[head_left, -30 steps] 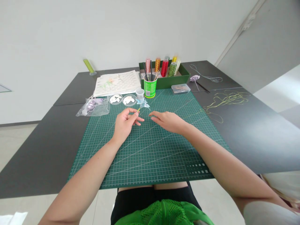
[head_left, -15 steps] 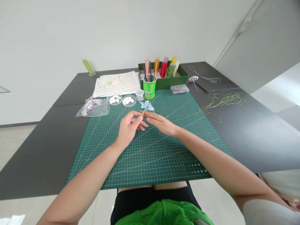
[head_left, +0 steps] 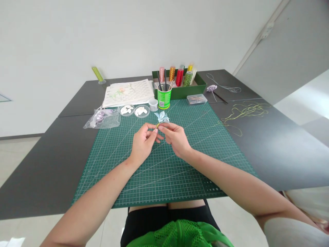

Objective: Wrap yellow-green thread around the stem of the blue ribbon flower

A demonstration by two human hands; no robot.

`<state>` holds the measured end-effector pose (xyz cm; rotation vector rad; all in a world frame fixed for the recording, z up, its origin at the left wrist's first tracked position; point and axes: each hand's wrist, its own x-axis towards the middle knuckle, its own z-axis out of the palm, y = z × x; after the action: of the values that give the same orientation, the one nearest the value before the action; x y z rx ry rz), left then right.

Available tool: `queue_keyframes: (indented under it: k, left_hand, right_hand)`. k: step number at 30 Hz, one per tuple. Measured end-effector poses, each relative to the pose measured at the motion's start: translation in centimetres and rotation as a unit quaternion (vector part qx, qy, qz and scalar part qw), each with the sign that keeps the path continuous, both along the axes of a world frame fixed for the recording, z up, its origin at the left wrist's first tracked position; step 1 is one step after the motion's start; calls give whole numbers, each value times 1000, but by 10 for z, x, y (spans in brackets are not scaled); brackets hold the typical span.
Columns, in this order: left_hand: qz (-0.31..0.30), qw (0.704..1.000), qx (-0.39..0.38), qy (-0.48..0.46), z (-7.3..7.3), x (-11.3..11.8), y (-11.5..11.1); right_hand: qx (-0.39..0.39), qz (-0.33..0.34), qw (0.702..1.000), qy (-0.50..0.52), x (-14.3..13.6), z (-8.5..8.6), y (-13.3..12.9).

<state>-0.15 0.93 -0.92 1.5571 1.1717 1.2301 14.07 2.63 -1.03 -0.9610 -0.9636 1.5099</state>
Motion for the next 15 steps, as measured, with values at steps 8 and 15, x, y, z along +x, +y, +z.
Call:
queue_keyframes:
  k: [8,15]
  left_hand:
    - [1,999,14,50,2,1,-4]
    - [-4,998,18,58,5,0,-1]
  right_hand:
    - [-25,14,999,29,1,1,3]
    - [-22,15,999,31,2,5,2]
